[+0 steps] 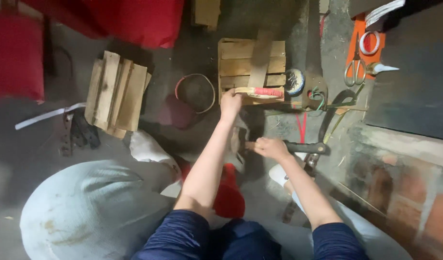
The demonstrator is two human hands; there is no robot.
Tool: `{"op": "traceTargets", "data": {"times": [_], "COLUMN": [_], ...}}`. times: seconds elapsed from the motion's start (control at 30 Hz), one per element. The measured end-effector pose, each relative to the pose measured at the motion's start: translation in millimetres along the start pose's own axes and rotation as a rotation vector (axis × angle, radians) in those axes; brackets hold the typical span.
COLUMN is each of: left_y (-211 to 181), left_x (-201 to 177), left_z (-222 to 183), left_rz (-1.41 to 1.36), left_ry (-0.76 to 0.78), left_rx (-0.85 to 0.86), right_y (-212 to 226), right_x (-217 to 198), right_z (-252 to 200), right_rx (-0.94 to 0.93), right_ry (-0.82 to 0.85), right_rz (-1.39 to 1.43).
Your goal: Assemble a circular wooden frame by applying glue with a brush and attaching wooden slats
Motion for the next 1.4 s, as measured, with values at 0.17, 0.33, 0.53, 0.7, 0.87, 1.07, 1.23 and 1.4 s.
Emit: {"op": "traceTargets", "data": {"times": [0.17,0.33,0.53,0.7,0.87,1.07,1.23,1.4], "left_y": [3,-21,3,27,-9,-33,-23,4], "left_x": [15,-1,10,26,-4,-23,-59,-111], "left_z": [5,-8,-5,23,-9,-27,-31,-11], "left_rz": [-0.127,-0.463,-0.475,-0.312,-0.229,-0.073,0.039,0.023], "left_ry": [0.090,0.071,0.133,0.107,0.110,0.137,0.109,-0.063], "left_rx": [-0.126,-0.166,-0.259,-0.193,-0.158,0.080,0.085,0.103], "right_y": [-18,-26,-36,-94,-100,-86,-83,-77], "right_x": [86,106,48,-14,10,63,81,51], "right_z": [-27,-44,-10,33,60,61,63,73], "right_rx": [0.227,0.190,0.331,0.772,1.193,1.392,1.475,1.483], "right_ry": [0.196,0.177,-0.082,-0.388,-0.502,-0.603,-0.685,-0.738], "right_rz": [0.172,0.104,0.074,0.431,1.219,1.399,1.389,1.305]}}
Point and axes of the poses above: each hand's wrist, its own z-axis towards the middle knuckle, its own x-axis out of the palm, y = z × x, the point moved 10 cm from there along z, towards the middle knuckle, and after that the axes turned 4 degrees about -y, right-handed, at the moved point
